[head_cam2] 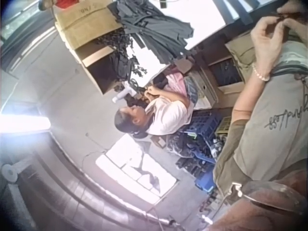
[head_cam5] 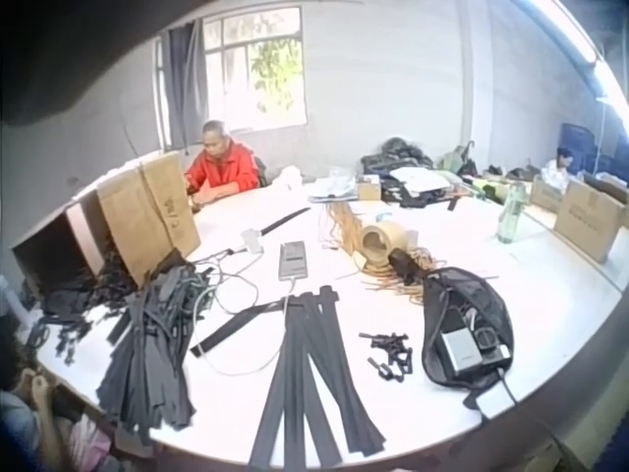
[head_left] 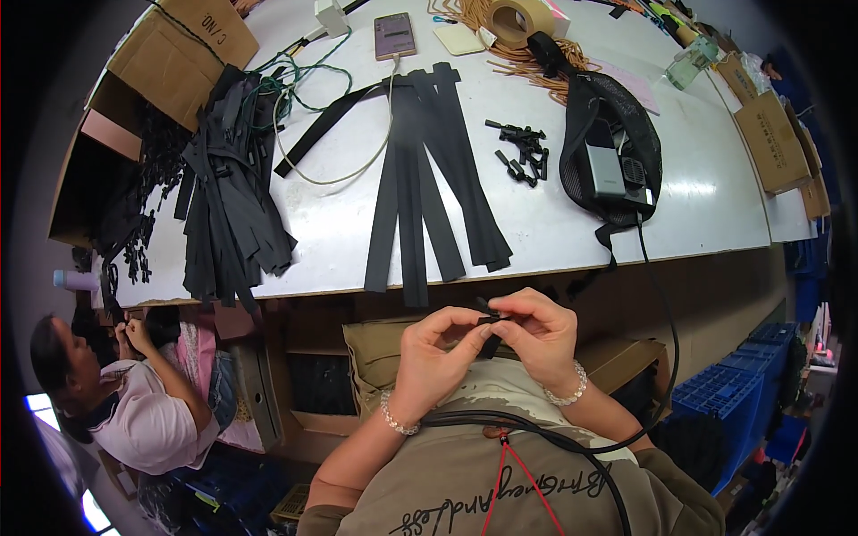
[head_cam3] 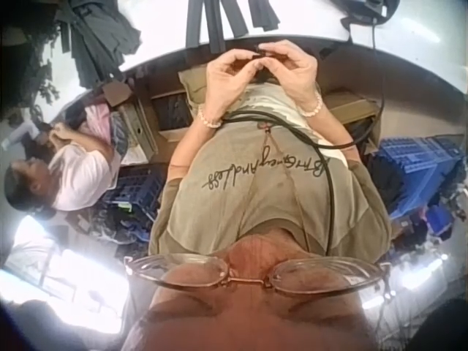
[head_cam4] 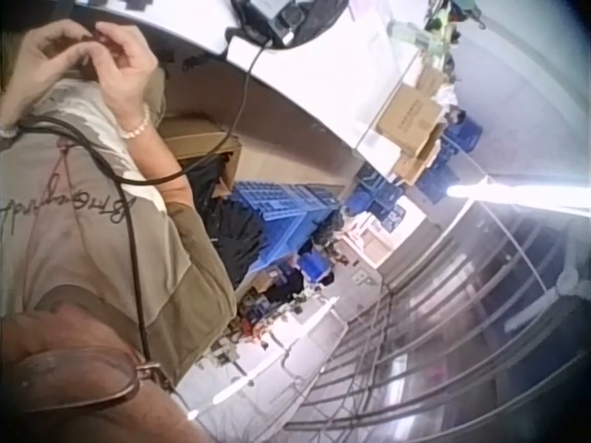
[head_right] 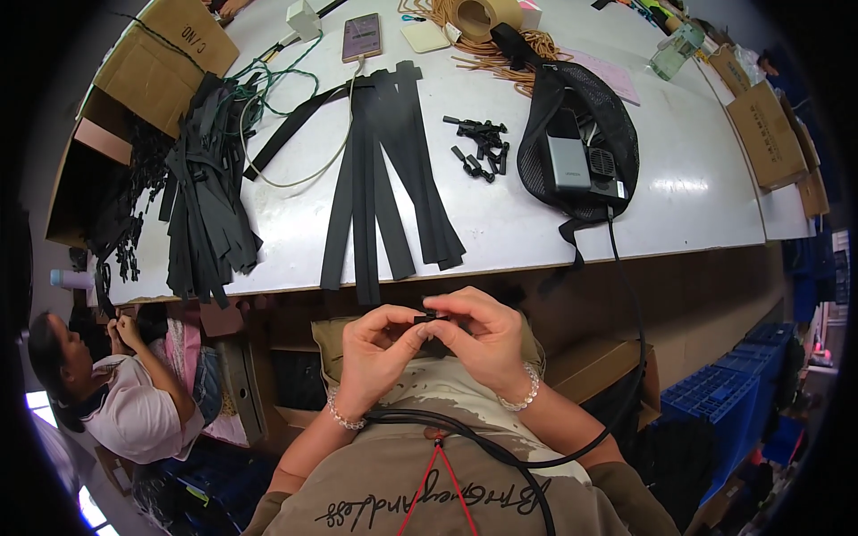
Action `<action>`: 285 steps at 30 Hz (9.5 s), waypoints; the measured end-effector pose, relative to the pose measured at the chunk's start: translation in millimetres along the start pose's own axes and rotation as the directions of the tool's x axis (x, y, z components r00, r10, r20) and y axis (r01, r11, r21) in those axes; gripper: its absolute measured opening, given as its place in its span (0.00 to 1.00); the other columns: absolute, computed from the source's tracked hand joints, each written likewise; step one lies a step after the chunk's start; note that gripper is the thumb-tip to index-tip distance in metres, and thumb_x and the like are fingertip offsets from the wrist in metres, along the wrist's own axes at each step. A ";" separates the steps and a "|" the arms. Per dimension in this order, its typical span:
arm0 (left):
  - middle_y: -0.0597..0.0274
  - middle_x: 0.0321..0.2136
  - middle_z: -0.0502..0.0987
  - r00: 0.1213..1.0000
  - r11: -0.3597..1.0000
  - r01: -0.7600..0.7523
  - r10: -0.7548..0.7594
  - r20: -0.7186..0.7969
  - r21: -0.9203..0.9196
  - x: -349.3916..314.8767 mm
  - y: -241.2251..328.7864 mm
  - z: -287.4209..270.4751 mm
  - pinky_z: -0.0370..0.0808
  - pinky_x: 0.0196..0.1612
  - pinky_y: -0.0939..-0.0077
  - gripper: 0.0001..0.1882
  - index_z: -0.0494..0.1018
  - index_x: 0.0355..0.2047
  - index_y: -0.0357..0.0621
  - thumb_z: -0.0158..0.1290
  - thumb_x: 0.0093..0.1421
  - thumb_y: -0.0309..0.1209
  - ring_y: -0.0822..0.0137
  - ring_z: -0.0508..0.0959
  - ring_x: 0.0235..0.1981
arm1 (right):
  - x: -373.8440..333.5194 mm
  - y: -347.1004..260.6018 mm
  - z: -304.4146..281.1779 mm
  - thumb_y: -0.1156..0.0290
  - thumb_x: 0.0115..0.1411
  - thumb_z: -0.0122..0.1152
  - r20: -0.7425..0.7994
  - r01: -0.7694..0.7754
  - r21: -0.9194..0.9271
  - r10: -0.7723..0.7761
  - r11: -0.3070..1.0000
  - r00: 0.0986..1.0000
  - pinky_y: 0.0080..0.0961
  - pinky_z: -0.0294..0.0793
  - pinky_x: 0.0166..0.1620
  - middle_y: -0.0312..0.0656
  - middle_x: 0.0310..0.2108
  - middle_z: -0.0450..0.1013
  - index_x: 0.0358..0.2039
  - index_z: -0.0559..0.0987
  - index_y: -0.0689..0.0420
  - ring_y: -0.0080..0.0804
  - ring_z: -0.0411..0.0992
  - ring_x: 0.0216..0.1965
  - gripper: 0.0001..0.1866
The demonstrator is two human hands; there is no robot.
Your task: The recorder is assembling plastic buckles onto black webbing straps on a large workshop table.
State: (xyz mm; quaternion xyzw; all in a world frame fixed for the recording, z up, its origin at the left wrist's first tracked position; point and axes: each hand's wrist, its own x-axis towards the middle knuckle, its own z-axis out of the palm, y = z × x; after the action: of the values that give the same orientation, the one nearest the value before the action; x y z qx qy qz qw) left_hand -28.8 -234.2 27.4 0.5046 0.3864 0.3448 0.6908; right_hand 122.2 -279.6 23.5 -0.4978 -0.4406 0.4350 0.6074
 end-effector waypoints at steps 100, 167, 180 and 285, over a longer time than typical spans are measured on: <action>0.69 0.26 0.76 0.893 0.856 0.438 -0.449 0.025 -0.276 34.3 -65.8 -6.5 0.73 0.30 0.86 0.08 0.76 0.35 0.39 0.56 0.57 0.30 0.81 0.73 0.24 | -0.9 56.9 -20.8 0.79 0.58 0.54 -0.073 -0.250 -0.169 0.241 0.953 0.968 0.08 0.62 0.26 0.27 0.22 0.67 0.27 0.73 0.63 0.08 0.61 0.23 0.03; 0.67 0.26 0.76 0.994 0.993 0.112 -0.112 0.005 0.031 11.7 -15.9 8.4 0.68 0.26 0.89 0.04 0.76 0.31 0.34 0.58 0.53 0.21 0.82 0.71 0.25 | -3.1 8.8 -26.5 0.83 0.54 0.57 0.025 -0.240 -0.020 0.241 0.971 0.970 0.12 0.72 0.28 0.38 0.26 0.73 0.34 0.76 0.67 0.18 0.72 0.24 0.06; 0.68 0.25 0.75 0.999 0.954 -0.016 0.024 -0.025 0.300 6.2 -21.0 6.9 0.71 0.33 0.86 0.05 0.74 0.26 0.35 0.59 0.49 0.21 0.81 0.72 0.27 | -3.0 6.8 -27.2 0.83 0.54 0.57 0.078 -0.221 -0.112 0.230 0.969 0.970 0.12 0.73 0.29 0.39 0.27 0.73 0.34 0.76 0.67 0.18 0.72 0.25 0.06; 0.72 0.28 0.71 0.998 0.992 0.060 -0.064 -0.026 -0.109 11.3 -25.0 1.7 0.66 0.29 0.93 0.13 0.75 0.40 0.36 0.56 0.52 0.17 0.85 0.68 0.26 | -8.7 22.3 -9.9 0.76 0.58 0.57 -0.025 -0.277 0.016 0.277 0.961 0.961 0.10 0.61 0.25 0.29 0.23 0.67 0.29 0.74 0.64 0.10 0.61 0.23 0.05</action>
State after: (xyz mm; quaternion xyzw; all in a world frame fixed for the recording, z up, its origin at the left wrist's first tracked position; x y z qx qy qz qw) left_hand -19.9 -231.5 1.5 0.4492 0.3929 0.3510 0.7215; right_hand 127.7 -287.4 -0.6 -0.5565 -0.3559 0.5116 0.5495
